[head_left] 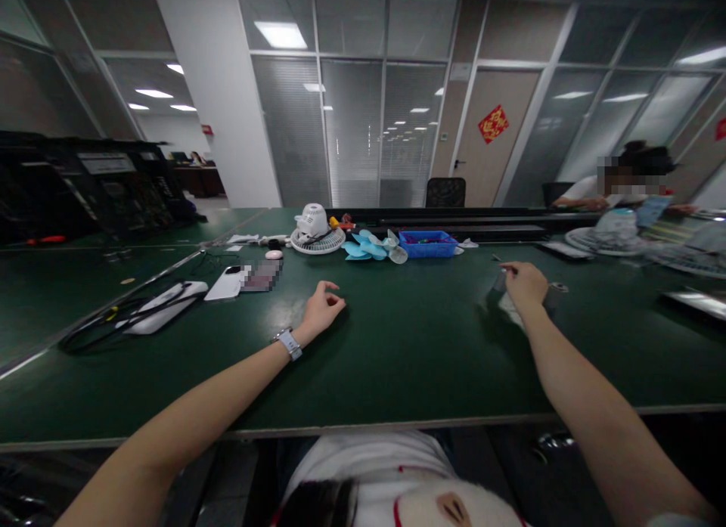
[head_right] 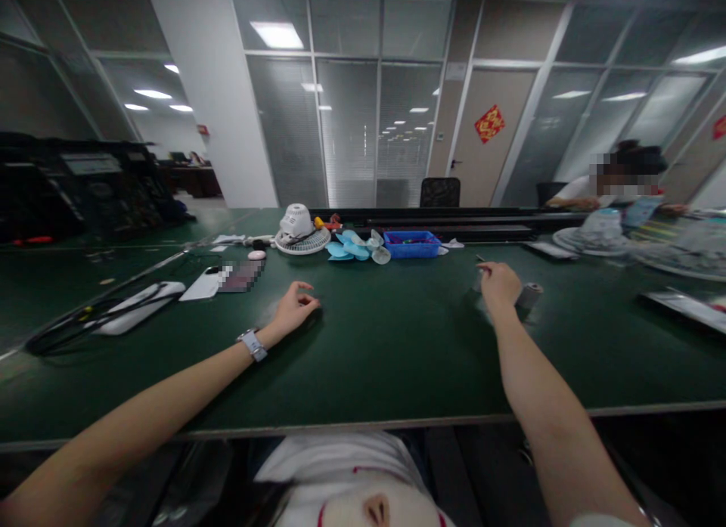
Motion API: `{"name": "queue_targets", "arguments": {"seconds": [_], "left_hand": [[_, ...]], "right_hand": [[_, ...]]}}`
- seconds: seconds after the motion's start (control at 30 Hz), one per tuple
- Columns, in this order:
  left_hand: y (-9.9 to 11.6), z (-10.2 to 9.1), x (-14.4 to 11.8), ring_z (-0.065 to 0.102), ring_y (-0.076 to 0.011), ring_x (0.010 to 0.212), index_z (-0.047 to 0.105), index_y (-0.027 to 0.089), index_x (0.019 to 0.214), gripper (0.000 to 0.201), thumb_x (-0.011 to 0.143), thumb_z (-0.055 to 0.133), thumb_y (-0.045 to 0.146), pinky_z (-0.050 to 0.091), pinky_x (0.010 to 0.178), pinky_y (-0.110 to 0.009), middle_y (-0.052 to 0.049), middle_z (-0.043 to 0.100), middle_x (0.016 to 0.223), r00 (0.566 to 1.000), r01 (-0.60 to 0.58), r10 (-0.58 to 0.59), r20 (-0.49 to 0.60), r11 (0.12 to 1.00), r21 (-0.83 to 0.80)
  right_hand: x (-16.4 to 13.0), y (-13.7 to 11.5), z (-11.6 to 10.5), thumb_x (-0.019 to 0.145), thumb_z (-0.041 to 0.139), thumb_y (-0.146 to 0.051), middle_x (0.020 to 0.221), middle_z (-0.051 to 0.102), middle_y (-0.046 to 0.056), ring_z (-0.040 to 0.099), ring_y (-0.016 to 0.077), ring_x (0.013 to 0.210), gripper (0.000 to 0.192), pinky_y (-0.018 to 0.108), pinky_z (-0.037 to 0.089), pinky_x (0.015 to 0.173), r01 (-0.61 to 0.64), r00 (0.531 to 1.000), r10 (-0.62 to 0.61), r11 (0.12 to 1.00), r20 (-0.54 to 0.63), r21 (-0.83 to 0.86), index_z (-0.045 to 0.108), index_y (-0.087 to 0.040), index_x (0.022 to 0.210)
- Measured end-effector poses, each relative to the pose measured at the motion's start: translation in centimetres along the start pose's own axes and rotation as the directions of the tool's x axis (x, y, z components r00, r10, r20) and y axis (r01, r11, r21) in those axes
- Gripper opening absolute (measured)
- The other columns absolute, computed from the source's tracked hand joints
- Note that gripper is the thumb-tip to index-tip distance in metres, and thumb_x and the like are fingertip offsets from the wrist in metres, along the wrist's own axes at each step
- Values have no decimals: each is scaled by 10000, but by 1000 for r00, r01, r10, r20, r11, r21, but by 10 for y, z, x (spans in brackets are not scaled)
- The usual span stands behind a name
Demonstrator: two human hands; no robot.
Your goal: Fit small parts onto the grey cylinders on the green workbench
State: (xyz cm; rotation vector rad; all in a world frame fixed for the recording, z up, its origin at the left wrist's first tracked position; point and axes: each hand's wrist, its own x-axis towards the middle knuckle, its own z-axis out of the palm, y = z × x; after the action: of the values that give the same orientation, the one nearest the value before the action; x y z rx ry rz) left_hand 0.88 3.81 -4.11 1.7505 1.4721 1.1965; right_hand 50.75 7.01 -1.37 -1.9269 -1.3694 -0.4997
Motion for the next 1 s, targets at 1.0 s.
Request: {"name": "queue_targets", "arguments": {"seconds": [1.0], "left_hand": [[1, -1, -1, 699, -196, 762, 469, 232, 1067, 356, 771, 633, 342, 486, 722, -310, 9, 740, 807, 999, -30, 28, 43, 997, 70]], "right_hand": [[6, 10, 12, 849, 530, -264, 936, 711, 81, 590, 203, 764, 265, 297, 391, 667, -155, 988, 157, 981, -10, 119, 761, -221, 969]]}}
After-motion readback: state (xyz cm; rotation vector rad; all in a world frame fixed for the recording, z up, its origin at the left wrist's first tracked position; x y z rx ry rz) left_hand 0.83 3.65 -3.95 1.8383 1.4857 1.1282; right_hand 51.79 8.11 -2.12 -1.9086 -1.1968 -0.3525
